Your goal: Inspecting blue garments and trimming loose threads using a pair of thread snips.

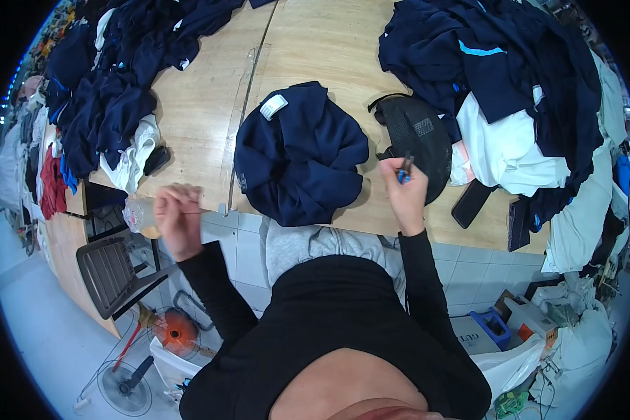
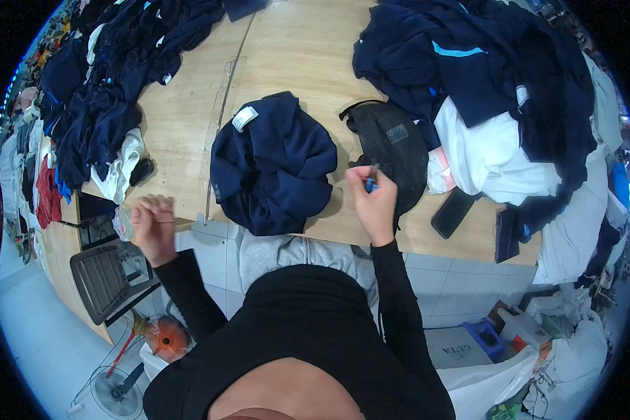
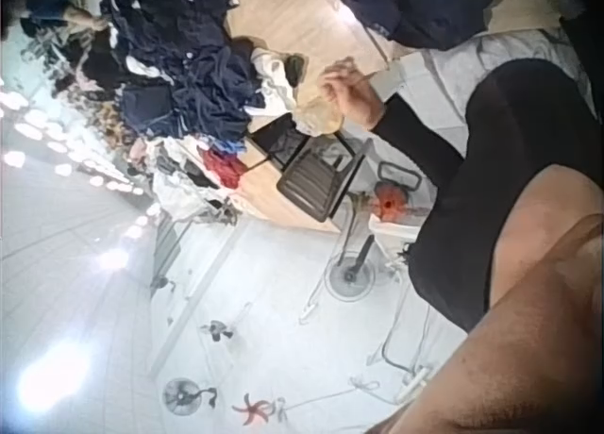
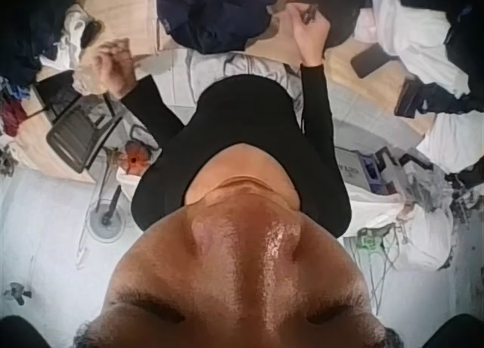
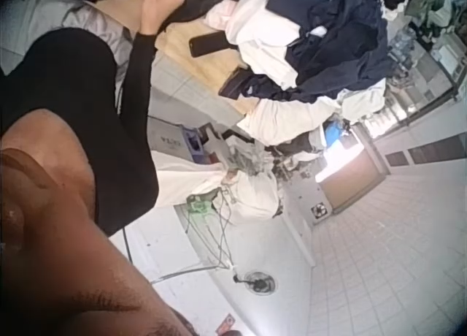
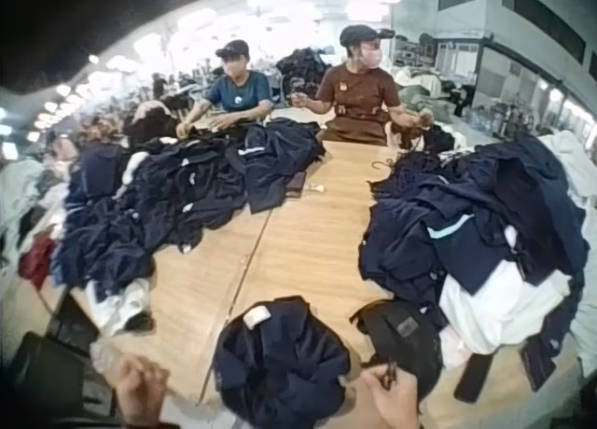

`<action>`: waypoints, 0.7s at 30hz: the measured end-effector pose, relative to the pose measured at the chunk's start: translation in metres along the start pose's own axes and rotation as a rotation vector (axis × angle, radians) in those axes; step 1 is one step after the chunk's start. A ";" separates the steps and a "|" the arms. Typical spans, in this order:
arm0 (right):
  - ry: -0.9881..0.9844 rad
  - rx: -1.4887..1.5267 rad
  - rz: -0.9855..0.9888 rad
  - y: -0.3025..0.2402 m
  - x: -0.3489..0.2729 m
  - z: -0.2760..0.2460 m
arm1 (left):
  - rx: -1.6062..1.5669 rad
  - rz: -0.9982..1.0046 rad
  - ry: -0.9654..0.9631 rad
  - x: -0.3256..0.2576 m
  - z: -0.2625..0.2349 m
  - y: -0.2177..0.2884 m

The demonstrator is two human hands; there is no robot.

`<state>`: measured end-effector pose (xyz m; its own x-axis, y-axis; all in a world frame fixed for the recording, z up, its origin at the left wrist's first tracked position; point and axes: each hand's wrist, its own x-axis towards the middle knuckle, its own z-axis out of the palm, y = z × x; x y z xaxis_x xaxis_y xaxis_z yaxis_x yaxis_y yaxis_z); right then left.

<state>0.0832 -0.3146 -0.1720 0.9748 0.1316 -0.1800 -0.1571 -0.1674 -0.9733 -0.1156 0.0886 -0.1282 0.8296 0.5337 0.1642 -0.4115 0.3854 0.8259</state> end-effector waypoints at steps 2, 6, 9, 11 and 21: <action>0.103 -0.024 -0.028 0.009 0.002 -0.011 | 0.015 -0.013 0.110 -0.002 -0.044 0.022; 0.191 -0.042 -0.048 0.015 0.000 -0.037 | 1.949 0.133 0.419 -0.022 -0.078 0.000; 0.164 -0.060 -0.068 0.002 -0.011 -0.027 | 1.544 0.031 0.337 -0.029 -0.050 -0.050; 0.127 -0.019 -0.047 -0.004 -0.009 -0.020 | 1.393 -0.123 0.344 -0.036 -0.026 -0.083; 0.020 0.006 -0.028 -0.029 -0.013 -0.029 | 0.912 -0.102 0.326 -0.006 0.071 -0.078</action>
<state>0.0795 -0.3393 -0.1374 0.9818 0.1166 -0.1500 -0.1309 -0.1576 -0.9788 -0.0621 0.0021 -0.1554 0.6436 0.7650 0.0249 0.2208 -0.2167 0.9509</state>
